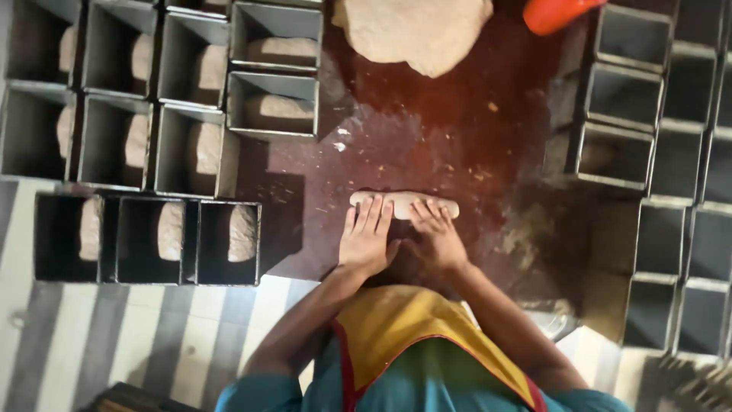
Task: The person tears pieces from a large mass of dough on a floured worktable, rolls each piece by hand into a loaf shape, and places it into an empty metal baking pan. They repeat this cycle, filling pans arranged on both sides of the table.
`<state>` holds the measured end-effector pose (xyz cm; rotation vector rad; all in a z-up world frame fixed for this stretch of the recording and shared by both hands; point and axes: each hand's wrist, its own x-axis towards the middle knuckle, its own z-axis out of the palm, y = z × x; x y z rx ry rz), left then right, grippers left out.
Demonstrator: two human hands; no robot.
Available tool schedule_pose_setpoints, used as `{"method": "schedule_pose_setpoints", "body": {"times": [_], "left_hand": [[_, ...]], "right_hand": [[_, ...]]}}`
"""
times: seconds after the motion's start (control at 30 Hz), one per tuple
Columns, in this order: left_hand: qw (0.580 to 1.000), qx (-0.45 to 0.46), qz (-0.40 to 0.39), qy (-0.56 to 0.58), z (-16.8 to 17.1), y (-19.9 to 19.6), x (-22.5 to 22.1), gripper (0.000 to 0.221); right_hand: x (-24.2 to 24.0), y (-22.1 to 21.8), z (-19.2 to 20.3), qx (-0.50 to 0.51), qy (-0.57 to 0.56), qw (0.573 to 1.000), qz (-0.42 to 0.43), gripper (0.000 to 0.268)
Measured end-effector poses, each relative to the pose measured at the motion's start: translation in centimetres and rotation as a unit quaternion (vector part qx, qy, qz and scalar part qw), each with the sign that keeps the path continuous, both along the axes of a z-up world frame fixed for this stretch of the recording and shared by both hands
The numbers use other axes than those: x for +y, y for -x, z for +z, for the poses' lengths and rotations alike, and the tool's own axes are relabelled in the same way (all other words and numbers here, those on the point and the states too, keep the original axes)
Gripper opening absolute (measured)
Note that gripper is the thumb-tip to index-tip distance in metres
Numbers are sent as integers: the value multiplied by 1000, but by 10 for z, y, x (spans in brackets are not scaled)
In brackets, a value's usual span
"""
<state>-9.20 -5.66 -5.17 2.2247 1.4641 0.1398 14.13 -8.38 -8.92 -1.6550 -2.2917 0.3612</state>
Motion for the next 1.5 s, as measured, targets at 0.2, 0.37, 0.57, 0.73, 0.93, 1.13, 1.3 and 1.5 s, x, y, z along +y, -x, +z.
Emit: {"method": "schedule_pose_setpoints", "body": {"times": [0.2,0.37,0.57,0.73,0.93,1.13,1.3,1.5], "left_hand": [[987,-69,62,-129,0,29,18,79],[989,-85,13,-123,-33,19,34,57],[928,-358,98,25,2,-16,-2,59],[931,-349,-70,82,59,-89,-8,65],[937,-241,-180,179,162,-262,-6,47],[856,-274,-429,-87,212,-409,-2,42],[833,-290,-463,-88,240,-504,-29,38],[802,-272,-527,-66,193,-580,-48,53]], "right_hand": [[25,-2,45,18,10,995,-101,80],[35,34,53,83,-37,991,-98,66],[19,-10,32,254,14,966,-47,45],[-47,-102,99,369,177,911,-52,73],[-126,-230,149,306,96,924,-208,69],[-181,-342,206,177,-121,918,-334,56],[-218,-386,230,45,-151,869,-468,55],[-248,-413,176,-55,49,808,-585,47]]}}
